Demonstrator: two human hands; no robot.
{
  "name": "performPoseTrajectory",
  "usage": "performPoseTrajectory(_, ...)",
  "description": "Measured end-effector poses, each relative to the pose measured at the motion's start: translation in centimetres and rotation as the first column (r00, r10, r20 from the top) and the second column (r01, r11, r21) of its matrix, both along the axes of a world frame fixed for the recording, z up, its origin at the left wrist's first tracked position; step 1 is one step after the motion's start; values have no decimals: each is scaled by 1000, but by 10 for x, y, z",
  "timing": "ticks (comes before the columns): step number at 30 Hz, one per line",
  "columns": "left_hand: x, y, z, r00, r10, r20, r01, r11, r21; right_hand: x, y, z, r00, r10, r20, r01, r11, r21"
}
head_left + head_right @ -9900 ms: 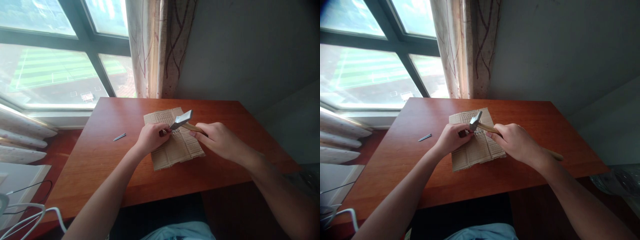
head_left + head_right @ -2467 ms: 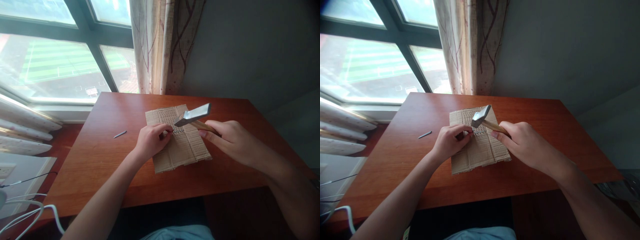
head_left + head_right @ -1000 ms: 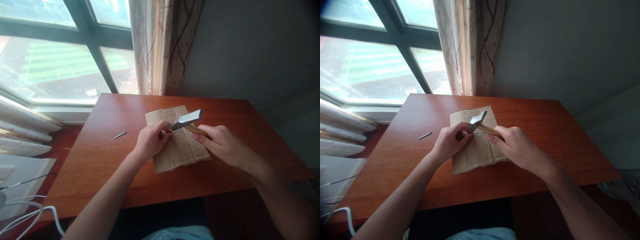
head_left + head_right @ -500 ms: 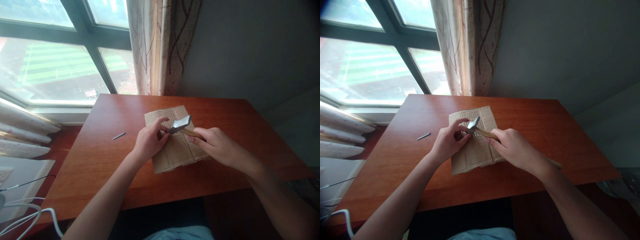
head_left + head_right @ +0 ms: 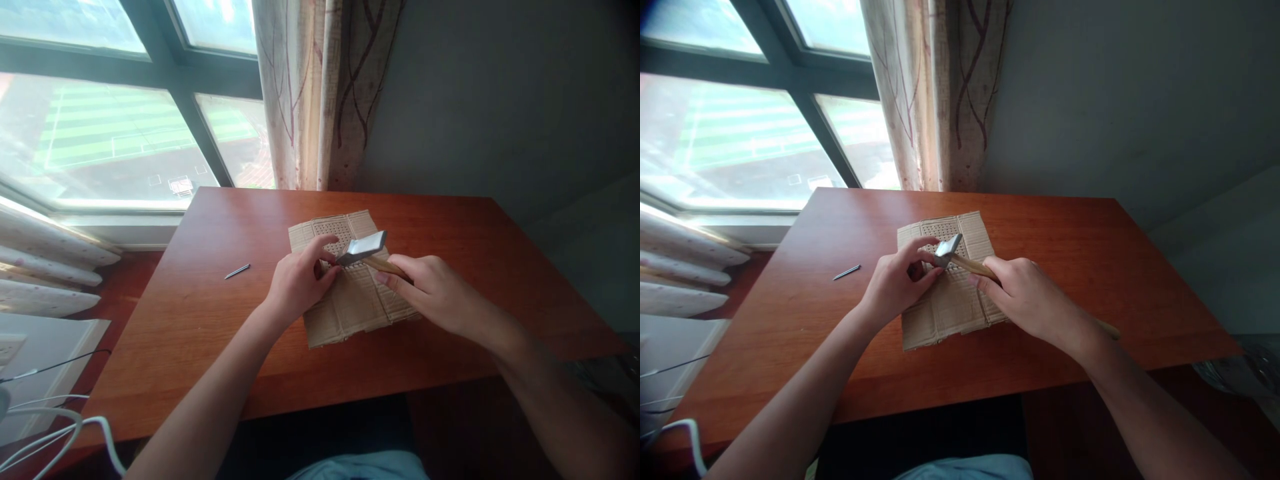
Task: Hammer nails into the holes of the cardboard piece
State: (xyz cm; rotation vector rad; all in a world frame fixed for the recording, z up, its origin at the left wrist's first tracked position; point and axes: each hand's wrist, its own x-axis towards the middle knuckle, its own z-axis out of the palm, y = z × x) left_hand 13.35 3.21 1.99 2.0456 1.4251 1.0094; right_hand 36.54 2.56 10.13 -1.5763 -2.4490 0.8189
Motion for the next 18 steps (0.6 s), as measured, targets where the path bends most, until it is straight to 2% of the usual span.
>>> performPoseTrajectory(5,0,0,0,1000,-2,5,2,1000,7,0,0,-2,999,5,43,-7,999,41)
performPoseTrajectory(14,-1,1,0,1000,-8,3,8,1000,13,1,0,-5,1000,4,12,-4,999,33)
performPoseTrajectory(18,-1,0,-1,1000,-17,-1,17,1000,19,7,-1,-7,999,-17,-50,22,996,92)
